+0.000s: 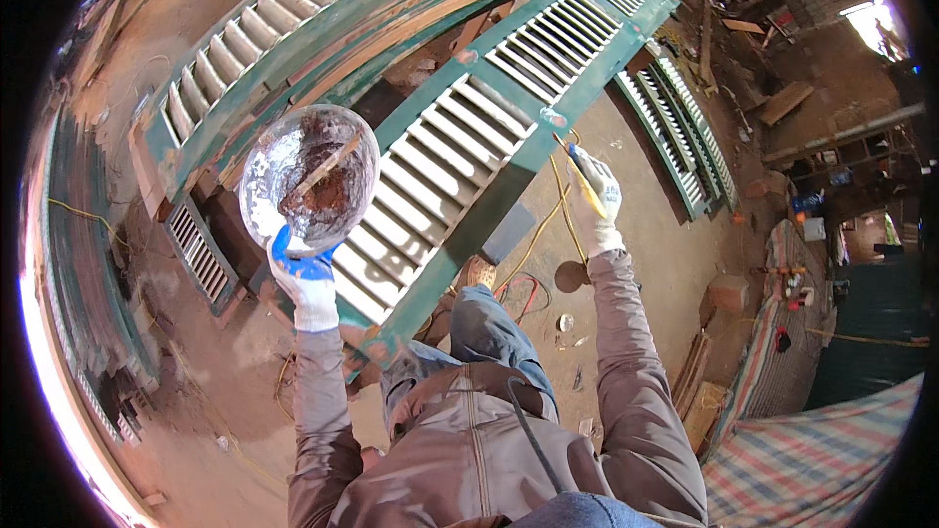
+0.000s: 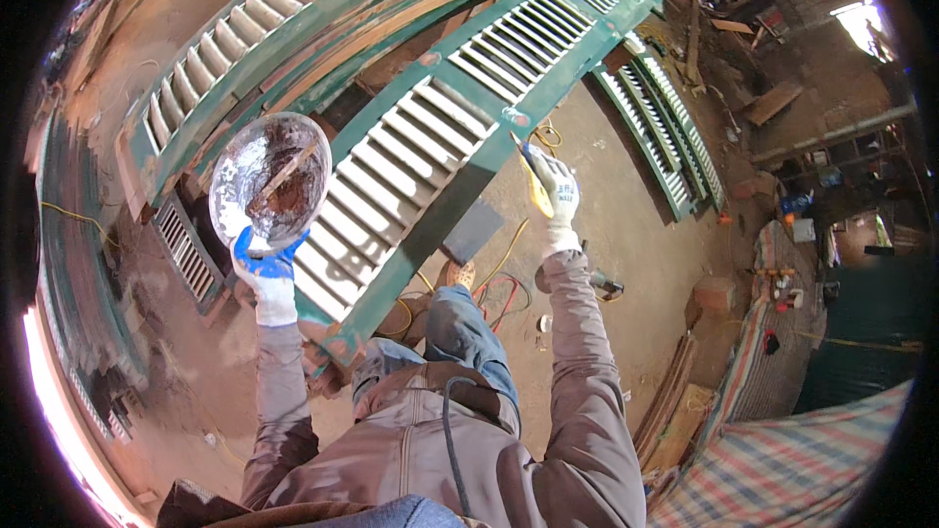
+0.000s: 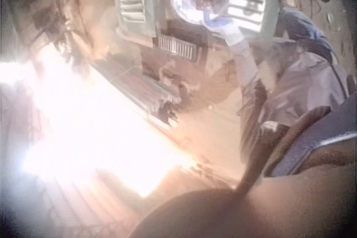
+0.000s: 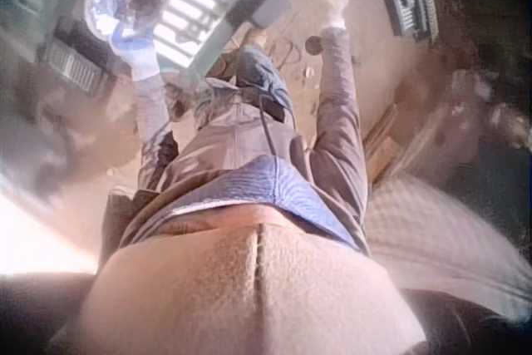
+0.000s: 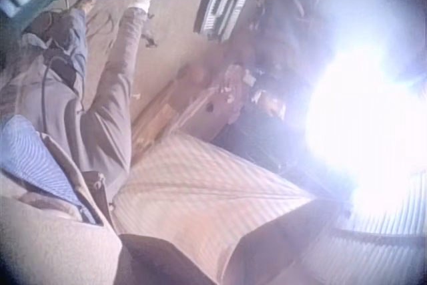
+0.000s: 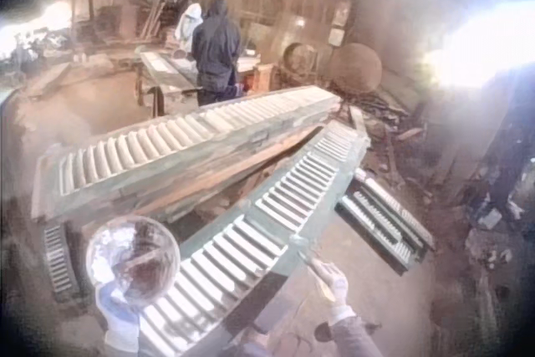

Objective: The person scrapes old paint off green wooden window shutters using a yellow scraper and a metal bowl. They repeatedly dip the scraper into the bowl and scrape the shutter surfaces, then flip the shutters over to work on the other side.

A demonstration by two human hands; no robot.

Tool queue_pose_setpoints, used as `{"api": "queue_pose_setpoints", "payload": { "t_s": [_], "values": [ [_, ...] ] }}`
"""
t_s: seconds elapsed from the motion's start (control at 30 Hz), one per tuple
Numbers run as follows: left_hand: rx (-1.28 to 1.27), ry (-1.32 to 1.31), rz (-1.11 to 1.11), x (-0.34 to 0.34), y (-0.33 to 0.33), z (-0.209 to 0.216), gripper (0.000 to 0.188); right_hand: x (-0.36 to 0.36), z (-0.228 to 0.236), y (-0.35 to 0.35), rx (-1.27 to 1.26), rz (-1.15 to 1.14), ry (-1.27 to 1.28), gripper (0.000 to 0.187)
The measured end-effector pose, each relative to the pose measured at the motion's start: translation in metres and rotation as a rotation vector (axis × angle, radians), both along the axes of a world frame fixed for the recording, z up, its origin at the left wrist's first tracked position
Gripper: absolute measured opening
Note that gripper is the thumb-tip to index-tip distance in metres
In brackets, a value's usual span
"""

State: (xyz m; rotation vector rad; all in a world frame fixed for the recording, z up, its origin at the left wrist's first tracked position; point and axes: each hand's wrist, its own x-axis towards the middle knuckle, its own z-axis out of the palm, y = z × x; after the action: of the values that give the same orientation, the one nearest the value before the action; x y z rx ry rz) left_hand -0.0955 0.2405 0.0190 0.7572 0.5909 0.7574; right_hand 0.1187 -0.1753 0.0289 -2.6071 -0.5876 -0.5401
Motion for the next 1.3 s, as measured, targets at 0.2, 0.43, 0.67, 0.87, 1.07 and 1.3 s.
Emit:
{"api": "queue_pose_setpoints", "payload": {
  "t_s": [0.2, 0.43, 0.67, 0.87, 1.07, 1.3],
  "values": [
    [0.037, 0.021, 0.132, 0.044, -0.02, -0.047, 0.054, 0.088, -0.02, 0.006, -0.189, 0.131, -0.042, 0.041],
    [0.559, 0.216, 0.231, 0.026, -0.019, -0.096, 0.053, 0.114, -0.018, 0.003, -0.334, 0.235, -0.001, 0.039],
    [0.824, 0.366, 0.303, 0.028, -0.024, -0.097, 0.073, 0.093, -0.011, -0.001, -0.378, 0.475, 0.006, 0.037],
    [1.037, 0.494, 0.341, 0.021, -0.017, -0.099, 0.071, 0.127, 0.0, -0.014, -0.166, 0.288, 0.051, 0.038],
    [1.448, 0.576, 0.502, 0.017, -0.011, -0.127, 0.067, 0.125, -0.009, -0.002, -0.308, 0.34, 0.054, 0.033],
    [1.493, 0.577, 0.546, 0.016, -0.008, -0.13, 0.056, 0.121, -0.002, -0.014, -0.216, 0.396, 0.151, 0.035]
  ]
}}
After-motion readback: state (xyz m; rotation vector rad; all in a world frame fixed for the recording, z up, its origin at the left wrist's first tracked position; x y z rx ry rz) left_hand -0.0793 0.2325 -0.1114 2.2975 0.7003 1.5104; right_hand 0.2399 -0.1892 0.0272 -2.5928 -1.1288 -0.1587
